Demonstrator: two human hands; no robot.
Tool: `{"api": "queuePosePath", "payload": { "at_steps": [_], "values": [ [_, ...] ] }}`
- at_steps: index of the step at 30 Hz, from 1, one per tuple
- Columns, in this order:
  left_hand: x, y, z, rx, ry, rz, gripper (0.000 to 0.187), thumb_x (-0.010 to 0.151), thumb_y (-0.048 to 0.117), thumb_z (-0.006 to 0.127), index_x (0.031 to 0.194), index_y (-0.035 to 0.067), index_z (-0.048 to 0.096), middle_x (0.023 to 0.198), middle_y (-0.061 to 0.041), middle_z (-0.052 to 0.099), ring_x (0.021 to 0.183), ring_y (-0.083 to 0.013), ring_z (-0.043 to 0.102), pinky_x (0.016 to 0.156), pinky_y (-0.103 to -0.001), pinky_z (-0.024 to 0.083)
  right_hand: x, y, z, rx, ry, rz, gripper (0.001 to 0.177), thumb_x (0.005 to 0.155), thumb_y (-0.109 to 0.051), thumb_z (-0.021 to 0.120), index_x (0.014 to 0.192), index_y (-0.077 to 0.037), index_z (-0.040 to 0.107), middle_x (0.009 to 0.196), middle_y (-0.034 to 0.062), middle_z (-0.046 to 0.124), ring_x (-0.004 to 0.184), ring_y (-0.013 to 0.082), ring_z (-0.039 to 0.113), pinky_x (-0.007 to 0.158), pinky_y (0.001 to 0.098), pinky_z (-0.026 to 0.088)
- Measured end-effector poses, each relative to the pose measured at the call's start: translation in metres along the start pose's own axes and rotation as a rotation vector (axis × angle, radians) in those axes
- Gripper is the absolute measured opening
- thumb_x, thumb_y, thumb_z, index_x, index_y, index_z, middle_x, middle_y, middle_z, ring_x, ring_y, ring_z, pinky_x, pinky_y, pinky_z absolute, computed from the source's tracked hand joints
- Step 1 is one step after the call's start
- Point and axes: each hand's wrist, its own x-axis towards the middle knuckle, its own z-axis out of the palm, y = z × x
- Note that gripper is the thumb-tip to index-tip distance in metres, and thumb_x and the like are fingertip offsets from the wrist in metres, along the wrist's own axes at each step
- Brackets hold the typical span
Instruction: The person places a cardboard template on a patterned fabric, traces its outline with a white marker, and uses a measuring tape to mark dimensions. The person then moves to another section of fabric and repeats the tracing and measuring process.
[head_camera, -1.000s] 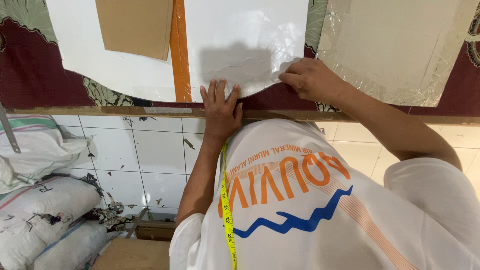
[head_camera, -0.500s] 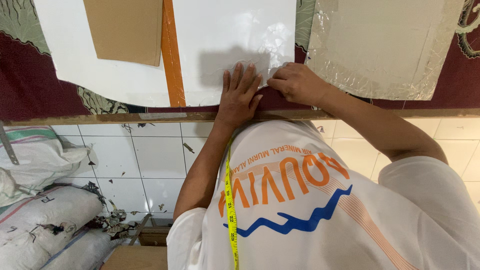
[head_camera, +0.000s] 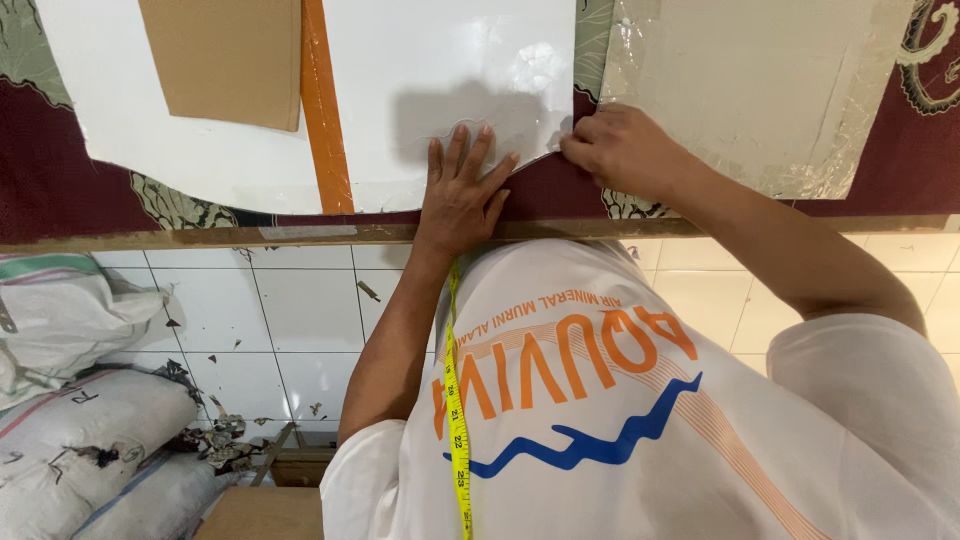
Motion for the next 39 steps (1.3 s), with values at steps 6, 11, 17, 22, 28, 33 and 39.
{"api": "queuePosePath", "payload": {
  "at_steps": [6,11,17,22,28,33,39],
  "values": [
    [0.007,0.011,-0.014,-0.009,0.005,0.001,0.046,0.101,0.031,0.071,0.146,0.028,0.063,0.168,-0.013,0.031,0.159,-0.0354,0.012,0.127,-0.063,0.010,-0.028,0.005,-0.027,0.081,0.137,0.151,0.038,0.067,-0.011,0.082,0.104,-0.006,0.073,0.097,0.0083,0.072,0.089,0.0264,0.070,0.077,0.0395,0.056],
    [0.021,0.027,-0.033,-0.035,-0.075,-0.055,0.043,0.089,0.024,0.075,0.132,0.018,0.070,0.154,-0.019,0.043,0.148,-0.0440,0.027,0.118,-0.070,0.016,-0.054,0.004,-0.030,0.277,0.398,0.470,0.019,0.098,-0.001,0.079,0.115,-0.003,0.071,0.097,0.0103,0.072,0.081,0.0222,0.069,0.070,0.0340,0.054],
    [0.054,0.042,-0.030,0.001,0.004,0.036,0.032,0.099,0.024,0.072,0.125,0.005,0.070,0.148,-0.019,0.049,0.144,-0.0410,0.041,0.123,-0.067,0.025,-0.071,-0.002,-0.005,0.814,0.649,0.752,0.008,0.106,-0.002,0.069,0.109,0.001,0.062,0.109,0.0092,0.074,0.088,0.0137,0.066,0.076,0.0274,0.054],
    [0.084,0.056,-0.015,0.026,0.016,0.126,0.039,0.096,0.029,0.075,0.125,0.005,0.067,0.140,-0.018,0.052,0.137,-0.0410,0.047,0.115,-0.065,0.032,-0.070,-0.008,0.022,1.161,0.695,0.941,0.010,0.104,-0.003,0.067,0.106,-0.002,0.057,0.101,0.0034,0.068,0.090,0.0089,0.064,0.078,0.0250,0.056],
    [0.092,0.062,0.003,0.136,0.017,0.170,0.033,0.094,0.022,0.073,0.117,0.001,0.063,0.126,-0.020,0.056,0.126,-0.0404,0.053,0.102,-0.066,0.041,-0.078,-0.012,0.037,1.315,0.747,0.979,0.007,0.107,-0.004,0.062,0.106,-0.003,0.055,0.100,0.0038,0.064,0.093,0.0077,0.066,0.081,0.0249,0.058],
    [0.087,0.051,0.015,0.192,0.075,0.187,0.021,0.095,0.010,0.069,0.113,0.002,0.061,0.122,-0.016,0.059,0.127,-0.0395,0.059,0.107,-0.063,0.047,-0.082,-0.009,0.038,1.409,0.745,1.076,0.005,0.106,-0.006,0.059,0.105,-0.005,0.054,0.100,0.0034,0.065,0.092,0.0068,0.067,0.083,0.0249,0.063],
    [0.089,0.055,0.009,0.048,0.102,0.138,0.023,0.092,0.015,0.068,0.109,0.001,0.063,0.118,-0.017,0.060,0.122,-0.0409,0.058,0.105,-0.066,0.046,-0.084,-0.005,0.044,1.368,0.734,1.069,0.006,0.108,-0.007,0.059,0.105,-0.005,0.054,0.097,0.0058,0.068,0.087,0.0088,0.066,0.075,0.0239,0.058]
  ]
}}
